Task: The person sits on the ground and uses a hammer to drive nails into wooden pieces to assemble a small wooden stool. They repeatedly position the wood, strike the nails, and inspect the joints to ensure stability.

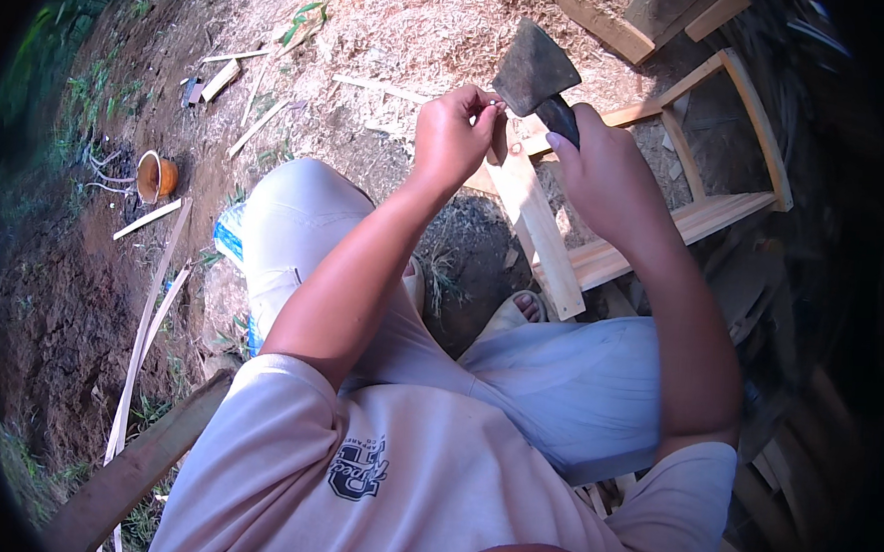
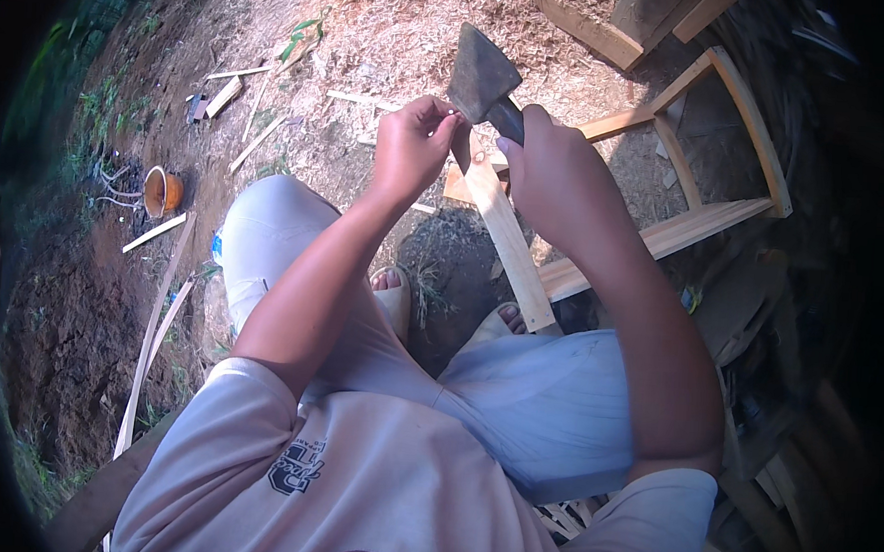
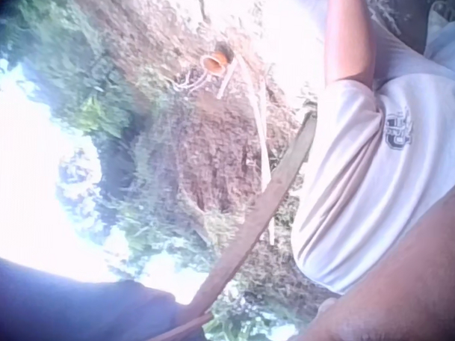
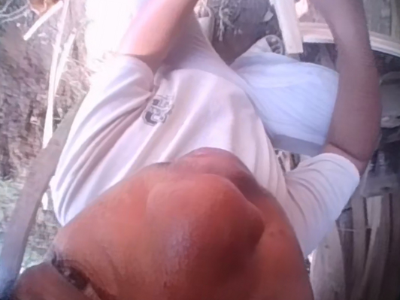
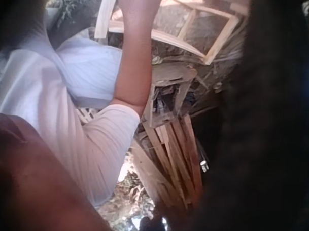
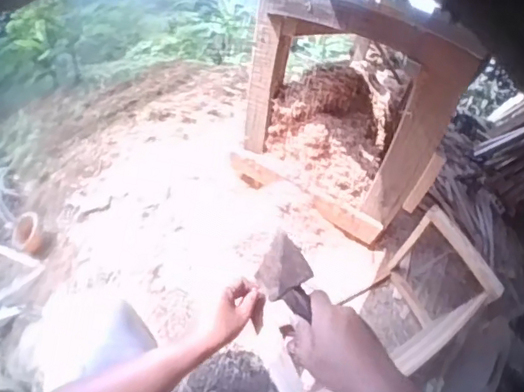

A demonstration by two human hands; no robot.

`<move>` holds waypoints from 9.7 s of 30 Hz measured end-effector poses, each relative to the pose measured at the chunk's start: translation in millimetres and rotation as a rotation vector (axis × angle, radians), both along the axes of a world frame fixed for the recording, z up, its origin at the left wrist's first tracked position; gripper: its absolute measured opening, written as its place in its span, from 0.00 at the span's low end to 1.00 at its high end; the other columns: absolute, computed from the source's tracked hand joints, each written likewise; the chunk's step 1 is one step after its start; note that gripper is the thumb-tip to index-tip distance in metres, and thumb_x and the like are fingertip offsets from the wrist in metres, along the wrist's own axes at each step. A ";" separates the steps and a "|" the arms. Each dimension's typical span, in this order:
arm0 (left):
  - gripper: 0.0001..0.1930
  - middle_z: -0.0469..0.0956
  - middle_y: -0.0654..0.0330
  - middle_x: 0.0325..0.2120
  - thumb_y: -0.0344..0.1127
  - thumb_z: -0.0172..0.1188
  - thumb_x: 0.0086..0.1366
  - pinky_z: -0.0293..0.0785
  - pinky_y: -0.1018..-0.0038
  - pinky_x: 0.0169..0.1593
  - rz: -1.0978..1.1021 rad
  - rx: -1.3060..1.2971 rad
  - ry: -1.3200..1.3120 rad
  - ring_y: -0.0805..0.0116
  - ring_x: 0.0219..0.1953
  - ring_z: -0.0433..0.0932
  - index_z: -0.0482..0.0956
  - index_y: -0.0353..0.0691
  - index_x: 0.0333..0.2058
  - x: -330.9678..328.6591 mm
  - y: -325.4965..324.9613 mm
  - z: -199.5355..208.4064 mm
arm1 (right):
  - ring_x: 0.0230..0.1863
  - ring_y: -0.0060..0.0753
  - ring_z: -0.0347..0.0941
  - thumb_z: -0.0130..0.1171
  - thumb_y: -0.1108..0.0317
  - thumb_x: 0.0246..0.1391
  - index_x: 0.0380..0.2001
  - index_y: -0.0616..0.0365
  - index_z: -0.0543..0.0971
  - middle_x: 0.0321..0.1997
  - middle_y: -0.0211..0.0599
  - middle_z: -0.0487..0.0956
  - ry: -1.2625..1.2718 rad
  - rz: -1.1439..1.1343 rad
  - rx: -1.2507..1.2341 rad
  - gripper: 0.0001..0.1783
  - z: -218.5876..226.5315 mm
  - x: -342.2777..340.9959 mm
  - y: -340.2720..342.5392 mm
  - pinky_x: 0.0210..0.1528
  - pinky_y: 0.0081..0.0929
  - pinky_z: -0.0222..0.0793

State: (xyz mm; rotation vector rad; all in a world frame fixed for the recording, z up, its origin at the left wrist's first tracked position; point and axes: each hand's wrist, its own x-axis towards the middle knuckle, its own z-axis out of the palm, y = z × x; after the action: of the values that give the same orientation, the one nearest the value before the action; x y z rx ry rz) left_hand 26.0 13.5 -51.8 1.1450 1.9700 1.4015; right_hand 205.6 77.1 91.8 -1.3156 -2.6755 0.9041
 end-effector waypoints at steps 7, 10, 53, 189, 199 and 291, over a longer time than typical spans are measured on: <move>0.08 0.87 0.51 0.28 0.37 0.69 0.64 0.82 0.64 0.37 0.021 -0.094 0.047 0.54 0.30 0.88 0.89 0.39 0.34 -4.5 0.9 5.9 | 0.42 0.71 0.81 0.56 0.63 0.71 0.48 0.67 0.73 0.34 0.66 0.82 -0.053 -0.017 0.075 0.15 -9.9 -11.6 -11.4 0.42 0.59 0.74; 0.08 0.87 0.51 0.27 0.38 0.70 0.63 0.82 0.63 0.37 0.024 -0.098 0.012 0.54 0.30 0.88 0.89 0.40 0.33 -2.9 3.4 7.9 | 0.42 0.72 0.81 0.56 0.63 0.72 0.47 0.67 0.72 0.35 0.66 0.82 -0.044 -0.025 0.122 0.15 -2.5 -15.5 -15.2 0.42 0.60 0.74; 0.08 0.84 0.54 0.19 0.39 0.70 0.64 0.79 0.60 0.34 0.096 -0.092 0.087 0.53 0.24 0.84 0.87 0.43 0.30 6.7 2.9 3.8 | 0.40 0.67 0.84 0.52 0.63 0.74 0.48 0.66 0.69 0.37 0.62 0.83 -0.158 -0.028 0.201 0.14 14.3 -25.0 -32.5 0.41 0.58 0.79; 0.06 0.86 0.57 0.24 0.29 0.65 0.69 0.76 0.73 0.28 0.045 0.069 -0.296 0.77 0.24 0.81 0.85 0.32 0.34 12.6 6.2 -2.5 | 0.39 0.70 0.82 0.54 0.64 0.72 0.51 0.69 0.73 0.32 0.63 0.82 0.072 -0.205 -0.005 0.17 12.7 -16.5 -61.2 0.40 0.58 0.72; 0.06 0.85 0.57 0.22 0.29 0.63 0.69 0.75 0.74 0.26 0.029 0.029 -0.243 0.76 0.20 0.80 0.83 0.32 0.33 10.0 6.2 4.1 | 0.39 0.74 0.80 0.54 0.63 0.73 0.46 0.68 0.72 0.32 0.66 0.81 0.060 -0.186 0.008 0.15 16.0 -17.8 -62.8 0.40 0.60 0.72; 0.15 0.86 0.45 0.36 0.32 0.74 0.58 0.81 0.62 0.38 -0.042 -0.164 0.042 0.54 0.34 0.87 0.82 0.29 0.40 -11.6 -10.2 -14.5 | 0.21 0.16 0.69 0.72 0.72 0.58 0.37 0.52 0.74 0.22 0.22 0.73 0.206 -0.530 -0.987 0.14 -78.8 6.7 9.7 0.24 0.22 0.66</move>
State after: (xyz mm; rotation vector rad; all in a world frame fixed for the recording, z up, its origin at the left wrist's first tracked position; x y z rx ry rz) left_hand 14.4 3.3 -66.3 1.1423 2.0359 1.1794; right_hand 212.3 86.8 13.0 -1.7576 -1.5379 2.1891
